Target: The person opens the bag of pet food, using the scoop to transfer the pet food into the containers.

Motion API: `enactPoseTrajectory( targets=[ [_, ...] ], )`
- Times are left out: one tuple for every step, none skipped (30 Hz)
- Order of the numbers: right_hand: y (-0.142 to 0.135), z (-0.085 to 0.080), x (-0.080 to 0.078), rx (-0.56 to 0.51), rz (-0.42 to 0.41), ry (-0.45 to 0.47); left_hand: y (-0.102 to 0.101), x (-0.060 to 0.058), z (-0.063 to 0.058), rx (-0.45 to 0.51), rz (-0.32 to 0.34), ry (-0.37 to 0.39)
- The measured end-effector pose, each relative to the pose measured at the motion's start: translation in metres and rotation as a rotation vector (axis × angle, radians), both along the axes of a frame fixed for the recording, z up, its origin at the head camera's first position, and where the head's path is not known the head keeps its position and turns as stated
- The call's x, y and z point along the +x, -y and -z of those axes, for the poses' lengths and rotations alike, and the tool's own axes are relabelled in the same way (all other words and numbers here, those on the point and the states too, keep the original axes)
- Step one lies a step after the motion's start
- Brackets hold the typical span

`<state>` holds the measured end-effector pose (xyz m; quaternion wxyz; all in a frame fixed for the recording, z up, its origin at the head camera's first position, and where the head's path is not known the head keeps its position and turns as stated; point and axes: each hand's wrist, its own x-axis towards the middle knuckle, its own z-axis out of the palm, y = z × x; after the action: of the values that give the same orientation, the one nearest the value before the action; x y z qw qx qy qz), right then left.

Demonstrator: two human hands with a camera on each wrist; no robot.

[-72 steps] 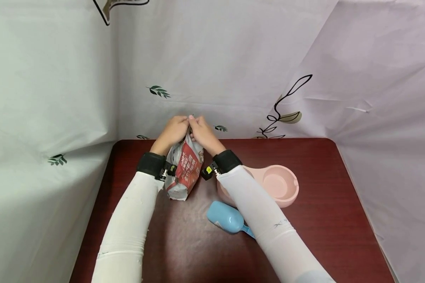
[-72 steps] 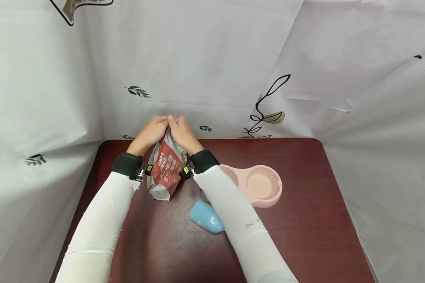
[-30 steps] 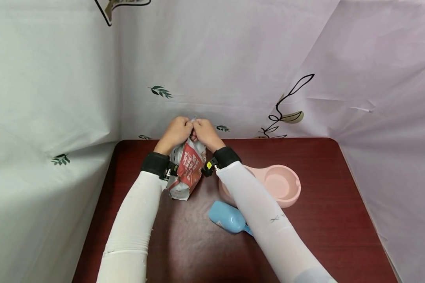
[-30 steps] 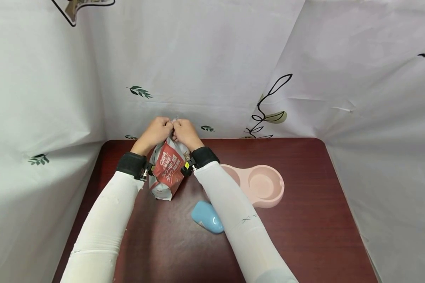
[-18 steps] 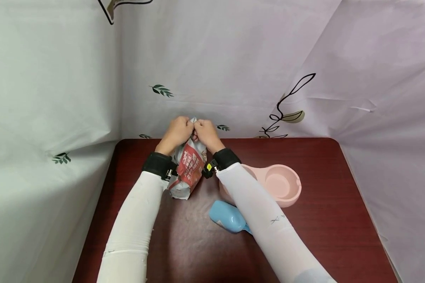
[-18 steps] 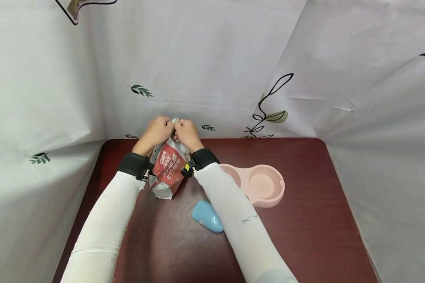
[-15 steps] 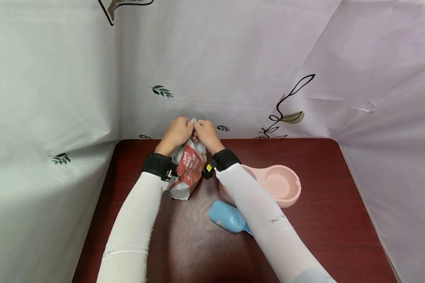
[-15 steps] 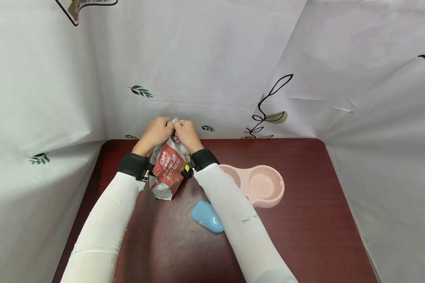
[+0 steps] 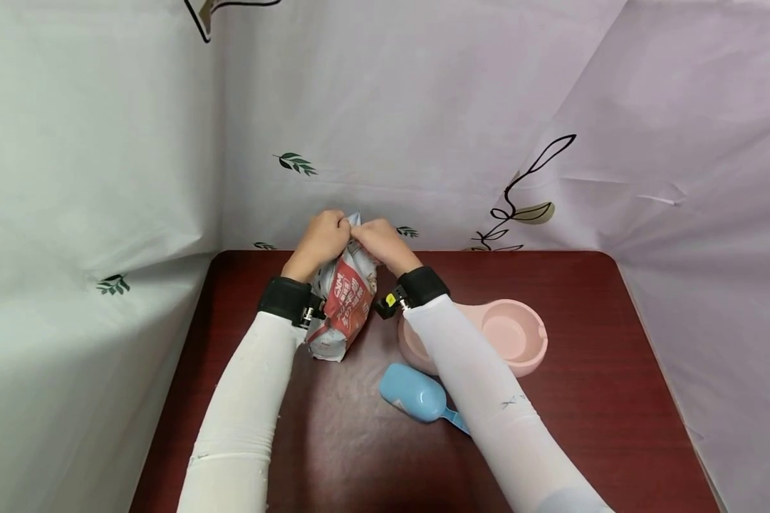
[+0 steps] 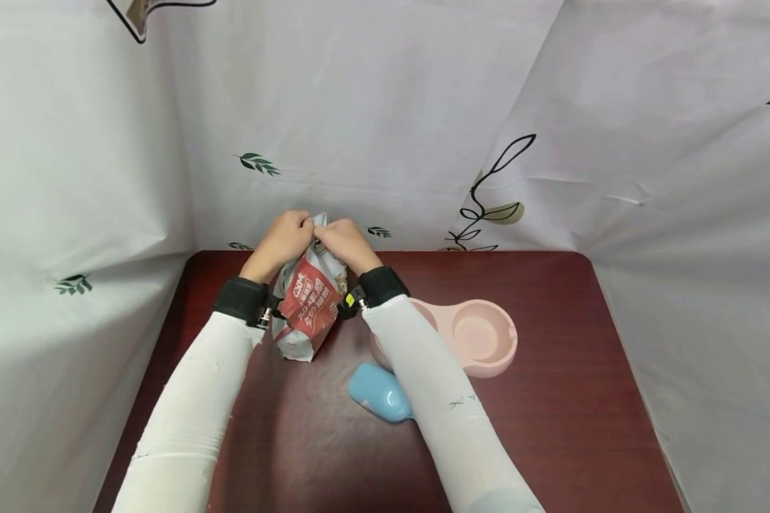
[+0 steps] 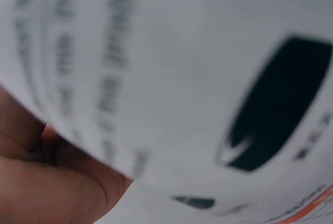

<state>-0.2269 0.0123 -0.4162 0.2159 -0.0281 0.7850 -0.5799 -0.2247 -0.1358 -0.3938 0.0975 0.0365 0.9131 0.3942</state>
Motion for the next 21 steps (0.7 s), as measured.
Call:
enactPoseTrajectory(
  targets=[
    [0.0,-0.002,0.0,0.049,-0.006,-0.027,0.0,0.0,0.0,-0.004,0.002,0.002],
    [-0.001,-0.004,0.001,0.094,-0.016,-0.052,0.0,0.0,0.0,-0.009,0.003,-0.003],
    [-0.001,-0.006,0.002,0.132,-0.031,-0.074,-0.001,0.001,0.0,-0.009,0.001,-0.009],
    [-0.002,-0.009,0.002,0.163,-0.046,-0.094,-0.001,0.001,-0.001,0.001,-0.006,-0.018],
    [-0.002,-0.011,0.003,0.173,-0.058,-0.099,-0.001,0.001,-0.001,0.018,-0.013,-0.028],
    [-0.003,-0.013,0.004,0.182,-0.074,-0.098,-0.001,0.002,-0.001,0.046,-0.019,-0.035],
    [-0.004,-0.015,0.005,0.18,-0.094,-0.086,-0.001,0.002,-0.002,0.08,-0.024,-0.037],
    [-0.005,-0.017,0.006,0.163,-0.115,-0.067,-0.001,0.003,-0.002,0.118,-0.029,-0.034],
    [-0.006,-0.018,0.007,0.141,-0.135,-0.038,0.0,0.003,-0.003,0.154,-0.031,-0.029],
    [-0.006,-0.019,0.008,0.113,-0.151,-0.007,0.001,0.004,-0.003,0.194,-0.029,-0.015],
    [-0.006,-0.019,0.009,0.084,-0.164,0.023,0.002,0.004,-0.004,0.22,-0.02,0.002],
    [-0.007,-0.019,0.01,0.067,-0.176,0.038,0.003,0.005,-0.005,0.24,-0.007,0.026],
    [-0.006,-0.019,0.01,0.047,-0.183,0.046,0.005,0.005,-0.006,0.248,0.004,0.053],
    [-0.006,-0.019,0.011,0.026,-0.185,0.046,0.007,0.006,-0.006,0.249,0.017,0.084],
    [-0.005,-0.018,0.011,0.012,-0.183,0.041,0.009,0.006,-0.007,0.248,0.032,0.112],
    [-0.004,-0.017,0.011,0.004,-0.181,0.028,0.011,0.007,-0.008,0.251,0.042,0.147],
    [-0.003,-0.016,0.012,0.002,-0.175,0.01,0.013,0.008,-0.009,0.246,0.05,0.178],
    [-0.002,-0.016,0.012,0.002,-0.168,-0.008,0.014,0.008,-0.01,0.244,0.056,0.208],
    [-0.001,-0.016,0.013,0.004,-0.161,-0.025,0.016,0.009,-0.011,0.237,0.059,0.233],
    [0.0,-0.016,0.013,0.008,-0.156,-0.04,0.017,0.01,-0.012,0.233,0.059,0.256],
    [0.001,-0.016,0.014,0.012,-0.151,-0.054,0.018,0.01,-0.013,0.227,0.059,0.272]
  ],
)
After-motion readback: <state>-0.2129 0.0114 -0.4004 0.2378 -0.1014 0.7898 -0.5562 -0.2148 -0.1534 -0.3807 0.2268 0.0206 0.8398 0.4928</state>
